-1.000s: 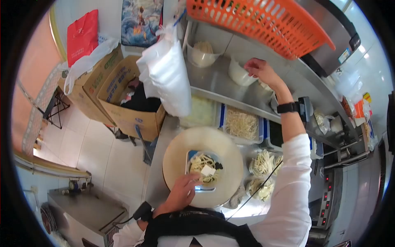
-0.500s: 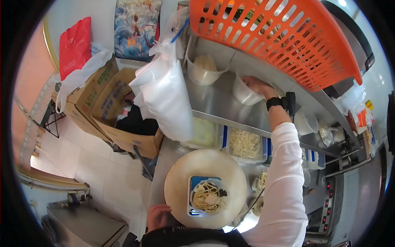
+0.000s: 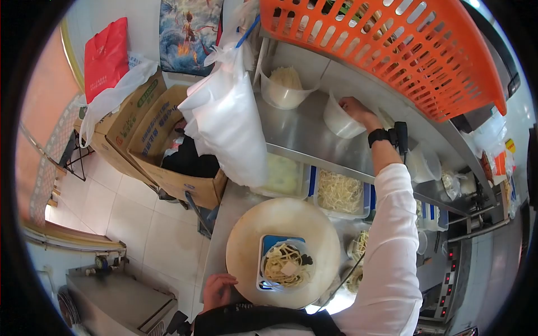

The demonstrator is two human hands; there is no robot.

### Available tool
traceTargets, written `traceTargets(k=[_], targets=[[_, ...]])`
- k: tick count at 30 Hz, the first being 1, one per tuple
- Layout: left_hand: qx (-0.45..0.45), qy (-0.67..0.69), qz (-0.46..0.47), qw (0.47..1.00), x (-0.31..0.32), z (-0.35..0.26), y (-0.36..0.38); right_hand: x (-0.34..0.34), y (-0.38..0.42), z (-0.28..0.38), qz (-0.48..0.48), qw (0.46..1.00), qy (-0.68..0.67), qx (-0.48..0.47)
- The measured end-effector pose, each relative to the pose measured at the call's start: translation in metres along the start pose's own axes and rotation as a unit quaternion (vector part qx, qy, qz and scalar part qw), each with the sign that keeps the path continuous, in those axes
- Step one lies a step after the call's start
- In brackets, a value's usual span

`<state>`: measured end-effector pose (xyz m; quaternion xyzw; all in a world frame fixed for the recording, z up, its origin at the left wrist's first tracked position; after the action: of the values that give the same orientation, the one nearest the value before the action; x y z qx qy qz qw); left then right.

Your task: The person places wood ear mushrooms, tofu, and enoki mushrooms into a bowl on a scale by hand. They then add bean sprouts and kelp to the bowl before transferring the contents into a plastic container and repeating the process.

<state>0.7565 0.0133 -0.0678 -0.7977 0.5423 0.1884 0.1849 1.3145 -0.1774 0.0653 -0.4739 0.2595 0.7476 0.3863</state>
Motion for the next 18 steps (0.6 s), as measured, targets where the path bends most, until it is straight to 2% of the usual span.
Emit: traceTargets(k=[1,3,4,6,10,12,13,15,18], targets=[[0.0,0.0,0.0,1.0,0.0,0.0,0.0,-0.002,0.002,0.001,0.0,1.0,0.0,0.0],[0.01,0.001,-0.005,1.0,0.0,-0.003,-0.001,-0.001,0.007,-0.009,0.019,0.983,-0.168,0.073],[0.01,0.001,-0.007,1.0,0.0,-0.003,0.0,-0.004,0.008,-0.008,0.02,0.983,-0.169,0.072],[0.002,0.008,-0.015,1.0,-0.002,-0.001,0.001,-0.006,0.013,-0.011,0.02,0.949,-0.295,0.105],[-0.007,0.002,-0.007,1.0,-0.002,0.001,0.002,-0.005,0.02,-0.012,0.045,0.935,-0.33,0.123],[-0.007,0.006,-0.002,1.0,0.001,0.003,0.002,0.014,0.028,0.012,0.17,0.906,-0.381,0.068],[-0.009,0.007,-0.001,1.0,0.002,0.004,0.003,0.016,0.027,0.008,0.17,0.906,-0.381,0.07],[0.003,-0.001,0.002,1.0,0.005,0.004,0.003,0.012,0.021,0.009,0.144,0.975,-0.165,-0.024],[0.005,0.01,-0.006,1.0,0.004,-0.005,-0.002,0.017,0.013,0.01,0.126,0.987,-0.099,-0.023]])
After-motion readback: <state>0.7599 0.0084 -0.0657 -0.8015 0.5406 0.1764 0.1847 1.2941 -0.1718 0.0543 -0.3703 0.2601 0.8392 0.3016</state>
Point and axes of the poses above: each hand's wrist, its own y-axis away from the middle knuckle, its own x-axis out of the palm, z = x × y, the point moved 9 cm from there along -y, towards the middle knuckle, and after that the axes turned 7 degrees about -y, right-handed, at the moved point
